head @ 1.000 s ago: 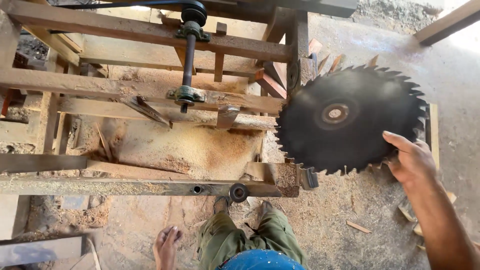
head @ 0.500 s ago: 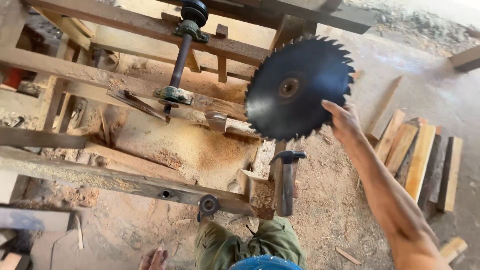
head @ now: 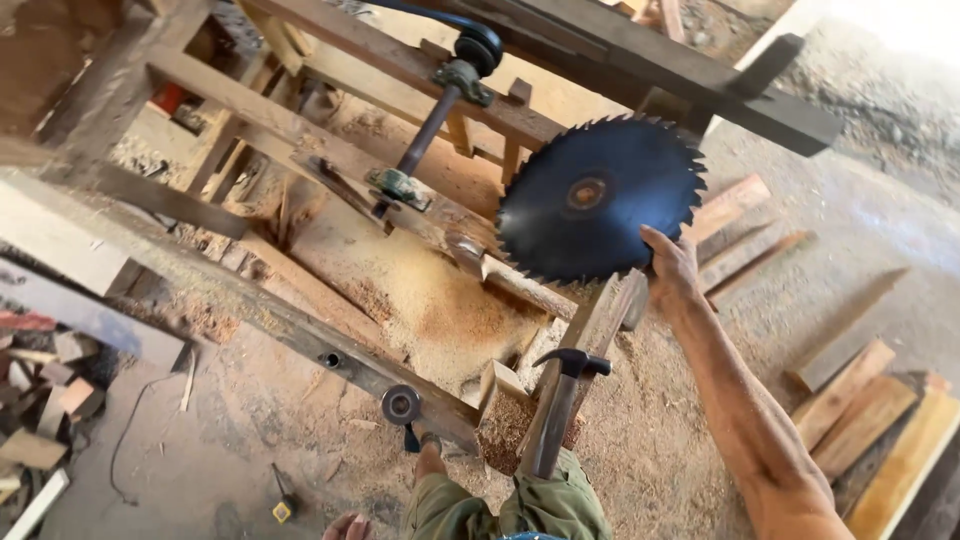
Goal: Disassembling and adjusting a homemade table saw by removing the saw blade and hammering the spindle assembly.
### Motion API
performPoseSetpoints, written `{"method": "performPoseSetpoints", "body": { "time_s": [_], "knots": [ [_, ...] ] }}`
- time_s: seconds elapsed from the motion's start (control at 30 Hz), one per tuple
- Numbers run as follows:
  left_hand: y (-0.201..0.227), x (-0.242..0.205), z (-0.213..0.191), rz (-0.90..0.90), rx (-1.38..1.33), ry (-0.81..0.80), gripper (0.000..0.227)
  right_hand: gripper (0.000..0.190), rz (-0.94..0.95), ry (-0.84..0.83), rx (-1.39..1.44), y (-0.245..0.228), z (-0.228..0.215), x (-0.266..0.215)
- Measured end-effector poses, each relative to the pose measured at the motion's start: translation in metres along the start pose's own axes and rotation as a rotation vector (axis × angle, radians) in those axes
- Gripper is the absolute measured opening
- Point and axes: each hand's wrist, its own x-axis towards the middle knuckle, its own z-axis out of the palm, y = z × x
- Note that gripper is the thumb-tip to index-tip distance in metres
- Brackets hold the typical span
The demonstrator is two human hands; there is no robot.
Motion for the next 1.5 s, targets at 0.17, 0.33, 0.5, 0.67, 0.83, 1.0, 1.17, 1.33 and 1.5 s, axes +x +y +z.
{"method": "performPoseSetpoints", "body": {
  "time_s": [0.17, 0.33, 0.5, 0.67, 0.83, 1.0, 1.17, 1.33, 1.5],
  "knots": [
    [-0.009, 0.002, 0.01, -0.192, 0.117, 0.109, 0.052, 0.03, 0.08, -0.012, 0.036, 0.022, -0.03, 0.023],
    [-0.039, -0.041, 0.01, -0.043, -0.266, 0.101, 0.048, 0.028, 0.257, 0.125, -0.128, 0.025, -0.043, 0.014],
    [0.009, -0.121, 0.028, -0.057, -0.198, 0.191, 0.035, 0.025, 0.341, 0.194, -0.275, 0.039, -0.08, 0.026],
    [0.018, -0.13, 0.029, -0.035, -0.31, 0.138, 0.029, 0.022, 0.268, 0.11, -0.204, 0.053, -0.092, 0.029],
    [0.039, -0.106, 0.04, -0.082, -0.307, -0.007, 0.029, 0.025, 0.202, 0.204, -0.246, 0.03, -0.081, -0.037],
    [0.097, -0.069, 0.044, -0.09, -0.253, -0.152, 0.024, 0.017, -0.167, 0.304, -0.459, 0.031, -0.077, -0.146],
    [0.107, -0.036, 0.034, -0.175, -0.374, -0.304, 0.023, 0.007, -0.287, -0.058, -0.496, 0.131, -0.007, -0.298],
    [0.153, -0.014, 0.017, 0.08, -0.189, -0.491, 0.027, 0.017, -0.332, -0.764, -1.089, 0.248, 0.074, -0.417],
    [0.182, 0.016, -0.03, 0.05, -0.229, -0.268, 0.039, 0.02, -0.204, -0.803, -1.171, 0.235, 0.11, -0.445]
  ]
}}
